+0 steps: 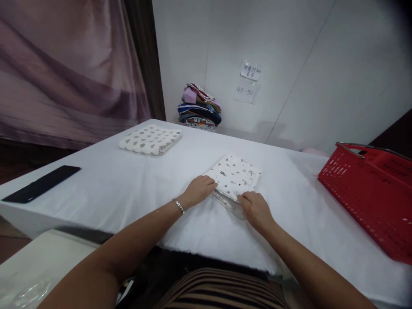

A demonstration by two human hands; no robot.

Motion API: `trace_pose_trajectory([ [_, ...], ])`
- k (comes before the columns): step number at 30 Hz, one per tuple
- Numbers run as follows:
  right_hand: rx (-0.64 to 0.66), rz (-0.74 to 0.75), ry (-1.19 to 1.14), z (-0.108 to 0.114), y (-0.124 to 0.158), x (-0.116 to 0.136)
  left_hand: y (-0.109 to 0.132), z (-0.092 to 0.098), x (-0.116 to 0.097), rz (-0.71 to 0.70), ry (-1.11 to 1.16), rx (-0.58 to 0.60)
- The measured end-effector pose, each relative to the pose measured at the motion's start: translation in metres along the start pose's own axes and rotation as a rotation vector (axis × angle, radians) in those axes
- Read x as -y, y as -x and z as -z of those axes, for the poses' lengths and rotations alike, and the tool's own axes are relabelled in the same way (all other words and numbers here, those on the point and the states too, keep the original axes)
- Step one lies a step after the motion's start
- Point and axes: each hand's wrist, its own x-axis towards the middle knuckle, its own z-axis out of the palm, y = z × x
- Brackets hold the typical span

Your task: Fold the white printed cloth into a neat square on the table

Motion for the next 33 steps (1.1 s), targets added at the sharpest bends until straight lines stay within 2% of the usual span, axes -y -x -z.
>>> trace_pose_trajectory([
  [2,-0.018,0.032,0.021,-0.004,0.001,-0.003,0.000,-0.001,-0.001,-0.004,-0.008,0.005],
  [5,0.038,0.105,0.010,-0.009,0.004,-0.001,0.001,-0.002,-0.003,-0.045,0.006,0.040],
  [10,0.066,0.143,-0.011,-0.004,0.002,0.002,0.002,0.001,-0.003,-0.065,-0.005,0.071],
  [12,0.036,0.143,-0.009,-0.001,-0.001,-0.003,0.000,0.002,-0.003,-0.045,-0.006,0.051],
  [14,-0.049,0.098,0.013,-0.002,-0.003,-0.010,-0.001,0.002,-0.003,-0.020,-0.010,0.027],
  [17,-0.122,0.099,0.023,-0.007,-0.001,-0.014,0.000,-0.001,-0.007,-0.032,-0.008,0.053],
  [21,-0.027,0.193,0.000,-0.010,0.006,-0.006,0.002,-0.005,-0.010,-0.040,0.006,0.119],
  [29,0.005,0.209,-0.023,-0.005,0.008,0.003,0.004,-0.005,-0.007,-0.058,-0.007,0.147],
  [33,0.076,0.195,-0.055,-0.001,0.012,0.006,0.007,-0.005,-0.008,-0.050,0.006,0.141],
])
